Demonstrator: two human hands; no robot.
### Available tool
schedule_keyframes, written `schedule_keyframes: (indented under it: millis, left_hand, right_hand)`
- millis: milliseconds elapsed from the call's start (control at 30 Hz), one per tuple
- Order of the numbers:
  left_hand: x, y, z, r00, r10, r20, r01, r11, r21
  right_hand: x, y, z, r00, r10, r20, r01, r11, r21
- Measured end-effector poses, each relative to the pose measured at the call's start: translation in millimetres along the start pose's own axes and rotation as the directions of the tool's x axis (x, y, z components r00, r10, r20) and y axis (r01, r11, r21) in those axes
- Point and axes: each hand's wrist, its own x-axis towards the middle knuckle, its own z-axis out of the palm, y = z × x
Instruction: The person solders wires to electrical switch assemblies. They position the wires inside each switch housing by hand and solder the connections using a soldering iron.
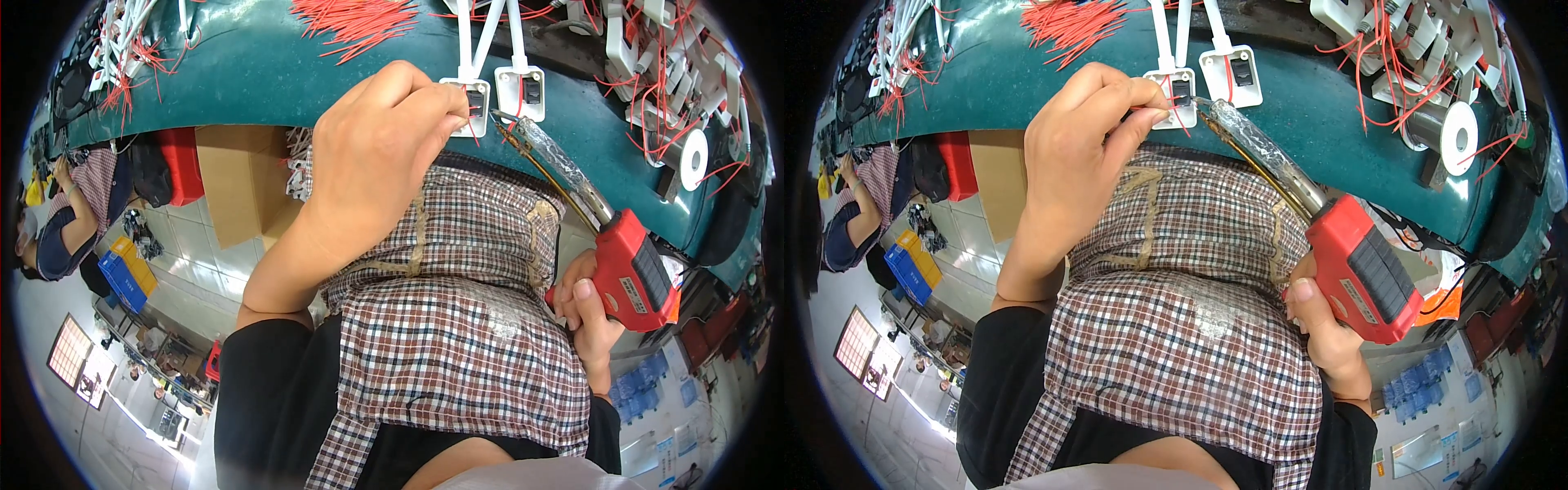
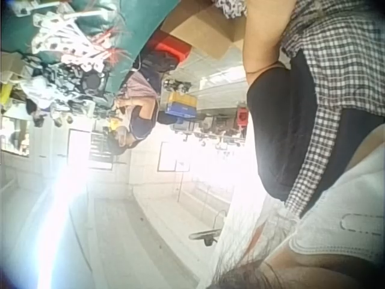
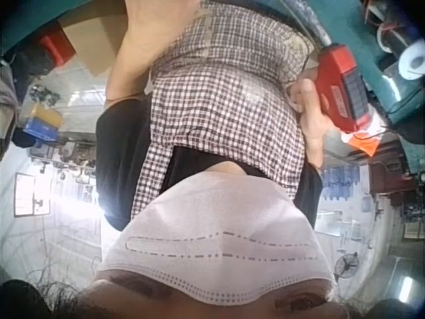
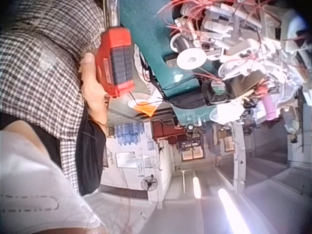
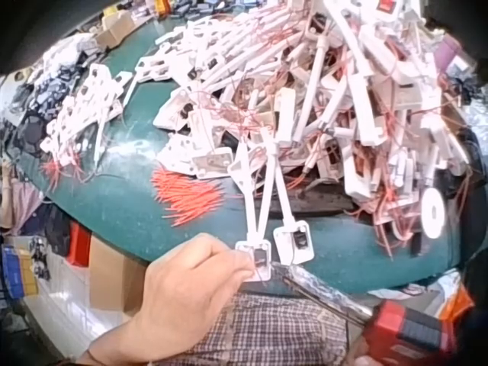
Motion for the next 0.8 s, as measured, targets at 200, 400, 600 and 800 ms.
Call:
schedule_keyframes:
  millis: [200, 400, 600, 800]
  left_hand:
    - [0.7, -0.6, 0.4, 1.000, 0.003, -0.001, -0.003, 1.000, 0.003]
    - [0.1, -0.4, 2.0, 1.000, -0.012, -0.004, 0.012, 1.000, 0.026]
    - [-0.7, -0.1, 2.9, 1.000, -0.017, -0.012, 0.017, 0.999, 0.039]
    - [-1.2, 1.3, 3.7, 0.999, -0.025, -0.022, 0.025, 0.999, 0.027]
  right_hand:
    - [-0.4, 0.9, -3.2, 1.000, 0.007, 0.024, -0.008, 1.000, 0.009]
    - [-2.0, 1.3, -1.8, 1.000, 0.016, -0.001, -0.016, 0.999, 0.028]
    - [-2.3, 1.6, 1.0, 0.999, 0.012, -0.041, -0.010, 0.999, 0.047]
    - [-6.2, 9.3, -0.7, 0.997, 0.037, -0.061, -0.033, 0.998, 0.061]
